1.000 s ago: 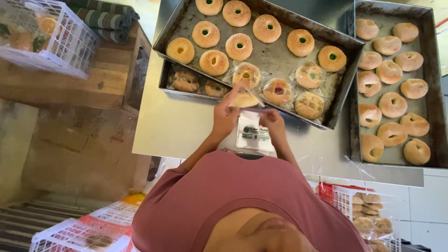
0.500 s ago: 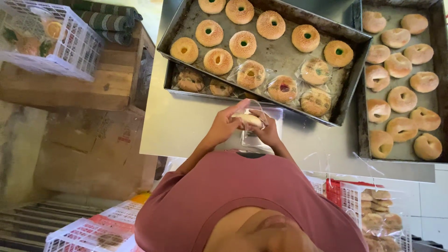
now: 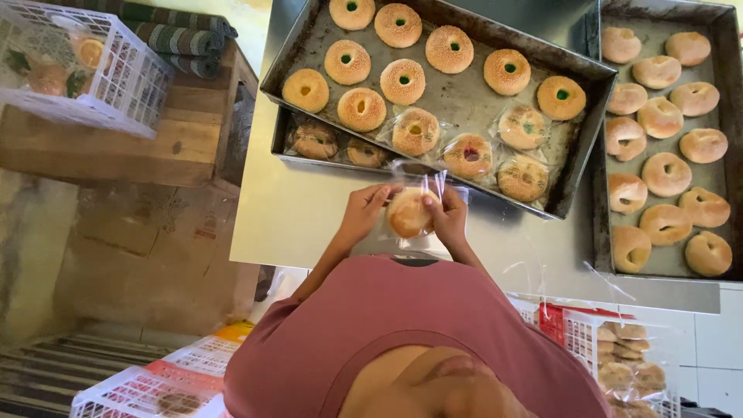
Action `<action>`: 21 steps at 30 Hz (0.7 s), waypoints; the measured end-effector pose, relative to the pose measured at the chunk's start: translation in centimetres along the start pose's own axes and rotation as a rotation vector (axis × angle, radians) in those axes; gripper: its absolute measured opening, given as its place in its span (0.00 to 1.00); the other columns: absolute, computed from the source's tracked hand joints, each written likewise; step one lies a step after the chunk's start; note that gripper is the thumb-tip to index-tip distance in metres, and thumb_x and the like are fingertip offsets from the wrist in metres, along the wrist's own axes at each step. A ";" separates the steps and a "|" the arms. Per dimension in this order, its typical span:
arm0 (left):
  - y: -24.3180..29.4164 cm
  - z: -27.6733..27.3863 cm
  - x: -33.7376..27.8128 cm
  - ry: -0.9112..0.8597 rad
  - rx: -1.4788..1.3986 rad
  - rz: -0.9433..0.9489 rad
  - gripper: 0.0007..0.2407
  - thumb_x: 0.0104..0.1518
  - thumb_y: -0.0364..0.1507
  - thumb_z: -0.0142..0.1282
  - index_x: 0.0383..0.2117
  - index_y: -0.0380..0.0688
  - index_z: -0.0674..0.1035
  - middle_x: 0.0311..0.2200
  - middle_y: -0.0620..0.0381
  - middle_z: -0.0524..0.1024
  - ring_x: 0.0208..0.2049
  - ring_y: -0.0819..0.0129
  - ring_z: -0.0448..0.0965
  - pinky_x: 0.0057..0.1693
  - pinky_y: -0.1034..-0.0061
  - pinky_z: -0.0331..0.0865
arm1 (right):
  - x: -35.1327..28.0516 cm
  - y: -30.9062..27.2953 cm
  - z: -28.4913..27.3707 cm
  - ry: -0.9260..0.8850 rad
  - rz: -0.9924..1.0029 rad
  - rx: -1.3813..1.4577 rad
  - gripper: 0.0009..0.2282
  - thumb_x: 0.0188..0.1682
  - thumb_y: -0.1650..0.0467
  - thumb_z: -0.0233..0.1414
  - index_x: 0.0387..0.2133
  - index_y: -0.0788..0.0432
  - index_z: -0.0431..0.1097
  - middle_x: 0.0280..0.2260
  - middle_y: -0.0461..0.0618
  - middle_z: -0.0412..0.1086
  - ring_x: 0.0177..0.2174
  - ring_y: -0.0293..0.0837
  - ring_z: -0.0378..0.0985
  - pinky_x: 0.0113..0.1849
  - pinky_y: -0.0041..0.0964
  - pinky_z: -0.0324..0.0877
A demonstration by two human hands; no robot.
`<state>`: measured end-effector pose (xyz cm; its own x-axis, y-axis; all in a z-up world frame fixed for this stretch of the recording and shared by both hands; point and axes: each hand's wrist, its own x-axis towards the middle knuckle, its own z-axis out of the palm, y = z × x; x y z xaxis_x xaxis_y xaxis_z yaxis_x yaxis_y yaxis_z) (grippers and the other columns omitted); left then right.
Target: Packaging various donuts and pastries into individual plastic bags.
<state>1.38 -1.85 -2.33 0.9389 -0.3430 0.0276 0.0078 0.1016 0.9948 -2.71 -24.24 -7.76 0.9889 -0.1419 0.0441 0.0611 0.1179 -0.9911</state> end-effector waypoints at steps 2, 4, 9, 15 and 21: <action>2.2 1.3 -0.2 0.028 0.022 0.035 0.14 0.69 0.32 0.50 0.51 0.34 0.81 0.44 0.50 0.84 0.43 0.73 0.80 0.52 0.77 0.75 | 0.3 -0.1 -0.1 0.013 -0.020 -0.005 0.16 0.52 0.76 0.56 0.55 0.65 0.69 0.46 0.51 0.75 0.44 0.37 0.78 0.45 0.31 0.74; 3.1 2.2 -0.3 0.061 0.046 0.070 0.14 0.68 0.32 0.49 0.49 0.33 0.81 0.43 0.49 0.84 0.42 0.73 0.80 0.51 0.77 0.75 | 0.5 0.1 -0.2 0.020 -0.041 -0.007 0.17 0.51 0.77 0.57 0.54 0.65 0.68 0.46 0.50 0.75 0.44 0.38 0.79 0.46 0.31 0.75; 1.0 3.3 0.3 0.234 0.143 0.139 0.13 0.69 0.30 0.47 0.44 0.31 0.82 0.35 0.49 0.85 0.35 0.71 0.83 0.44 0.77 0.77 | 0.6 0.8 -1.4 0.063 -0.045 -0.005 0.13 0.54 0.74 0.51 0.52 0.65 0.72 0.46 0.50 0.76 0.45 0.39 0.78 0.48 0.35 0.73; 1.8 3.9 0.5 0.205 0.113 0.101 0.14 0.70 0.32 0.43 0.41 0.33 0.81 0.33 0.52 0.85 0.32 0.71 0.85 0.41 0.78 0.79 | 0.8 -2.1 -2.0 0.014 -0.300 -0.171 0.06 0.55 0.77 0.52 0.39 0.66 0.77 0.40 0.52 0.78 0.43 0.42 0.77 0.48 0.36 0.70; 1.5 4.6 -0.3 0.090 0.263 0.197 0.14 0.70 0.32 0.45 0.42 0.34 0.83 0.32 0.50 0.84 0.31 0.67 0.84 0.41 0.76 0.77 | 0.5 -5.8 -1.6 0.019 -0.339 -0.385 0.03 0.50 0.78 0.56 0.33 0.66 0.78 0.34 0.53 0.78 0.38 0.41 0.79 0.42 0.35 0.71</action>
<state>-0.52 -5.89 -0.43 0.9403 -0.2557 0.2245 -0.2545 -0.0907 0.9628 -2.83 -26.54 -2.17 0.9194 -0.1273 0.3721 0.3200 -0.3079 -0.8960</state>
